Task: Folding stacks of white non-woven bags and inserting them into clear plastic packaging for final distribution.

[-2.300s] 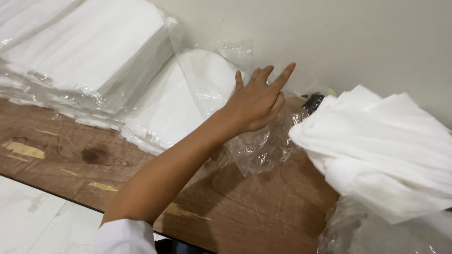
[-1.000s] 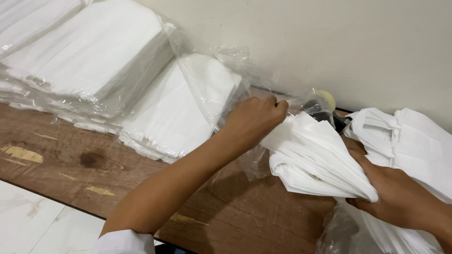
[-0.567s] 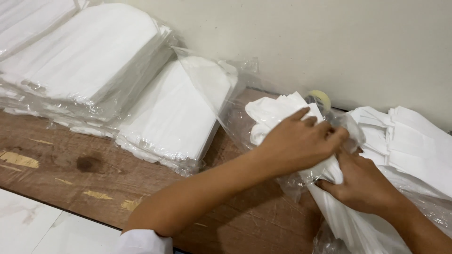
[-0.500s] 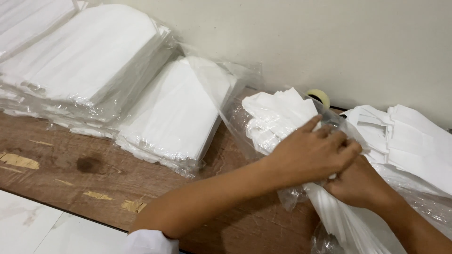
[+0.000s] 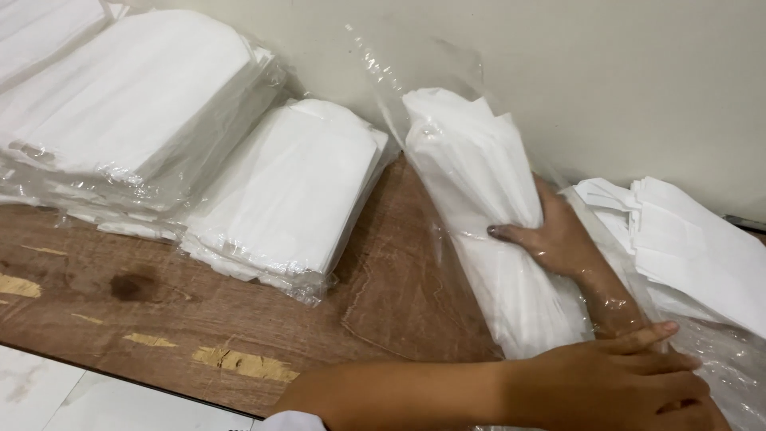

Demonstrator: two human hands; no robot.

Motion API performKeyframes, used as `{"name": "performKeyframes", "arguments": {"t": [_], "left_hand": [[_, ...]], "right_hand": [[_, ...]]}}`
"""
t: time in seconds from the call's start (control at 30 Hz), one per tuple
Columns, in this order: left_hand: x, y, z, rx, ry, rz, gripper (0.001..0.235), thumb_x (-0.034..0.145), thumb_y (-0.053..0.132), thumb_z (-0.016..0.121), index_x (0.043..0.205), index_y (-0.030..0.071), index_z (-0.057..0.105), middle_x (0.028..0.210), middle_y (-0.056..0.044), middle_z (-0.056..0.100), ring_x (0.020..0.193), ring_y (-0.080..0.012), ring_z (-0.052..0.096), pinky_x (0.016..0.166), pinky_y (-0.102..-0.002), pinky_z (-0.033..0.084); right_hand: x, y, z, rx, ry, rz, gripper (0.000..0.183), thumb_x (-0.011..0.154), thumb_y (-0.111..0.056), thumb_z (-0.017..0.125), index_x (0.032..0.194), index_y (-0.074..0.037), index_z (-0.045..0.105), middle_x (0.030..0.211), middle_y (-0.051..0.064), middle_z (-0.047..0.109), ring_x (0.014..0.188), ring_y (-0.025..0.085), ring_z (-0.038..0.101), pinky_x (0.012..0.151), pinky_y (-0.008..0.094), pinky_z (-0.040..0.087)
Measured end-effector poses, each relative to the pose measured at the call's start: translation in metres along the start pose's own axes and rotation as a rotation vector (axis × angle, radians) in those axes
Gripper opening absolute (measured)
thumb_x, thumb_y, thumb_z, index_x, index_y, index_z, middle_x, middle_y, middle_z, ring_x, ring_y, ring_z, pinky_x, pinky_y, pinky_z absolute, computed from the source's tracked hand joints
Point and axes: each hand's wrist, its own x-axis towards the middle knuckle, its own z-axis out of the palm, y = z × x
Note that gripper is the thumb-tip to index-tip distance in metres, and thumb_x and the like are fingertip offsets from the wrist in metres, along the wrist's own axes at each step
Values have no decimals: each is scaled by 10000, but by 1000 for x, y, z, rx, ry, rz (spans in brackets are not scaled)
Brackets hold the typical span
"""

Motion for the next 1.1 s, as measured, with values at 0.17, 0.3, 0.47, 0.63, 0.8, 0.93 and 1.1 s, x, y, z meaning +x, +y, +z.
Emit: {"name": "performKeyframes", "arguments": {"t": [0.17,0.3,0.47,0.63,0.8,0.93,1.1], "left_hand": [[-6,-52,-46,-179,331,-37,152,893,130,648,992,14,662,1019,-145,691,940,-300,713,983,-447,457],[-3,-91,-86,75,550,-776,446,803,277,601,1139,61,404,1212,-161,391,1129,-314,434,848,-421,464],[4,-82,-97,-474,54,-1478,1043,665,439,624,1457,246,-26,1578,-143,-80,1411,-388,123,1082,-633,230],[-14,-73,-88,-648,-11,-1439,1109,646,434,621,1466,200,-88,1523,-174,191,1353,-352,278,1082,-567,296],[-51,-69,-70,-828,88,-1432,1186,614,564,586,1446,228,-190,1552,-144,84,1370,-356,247,1081,-579,291],[-79,-58,-57,-992,267,-1503,1070,723,498,587,1460,282,-158,1558,-117,121,1382,-306,252,1103,-500,302],[-109,-43,-34,-1189,457,-1756,969,759,529,558,1474,346,-70,1549,-71,224,1335,-262,367,1054,-432,382]], "right_hand": [[-3,-18,-19,342,144,382,615,653,-170,722,1224,-34,534,1095,129,667,967,291,638,814,389,509],[34,77,-24,536,246,302,444,662,-197,648,1095,-109,607,1116,65,642,1063,226,593,912,340,461],[91,203,-14,629,200,7,389,795,-202,550,1151,-62,624,1220,65,619,1191,182,551,1063,309,413],[135,291,-11,548,301,-228,212,991,-318,556,962,-108,557,1228,68,621,1192,150,583,1076,268,411],[87,120,-19,440,224,273,625,733,-444,599,1257,-105,568,1319,53,542,1220,213,496,1069,342,336],[41,-7,-10,653,142,438,444,688,-262,663,1090,-80,612,965,36,641,900,189,624,868,286,496],[91,34,17,340,-36,302,518,703,-244,683,1176,-61,578,1079,88,648,985,241,617,849,352,487]]}}
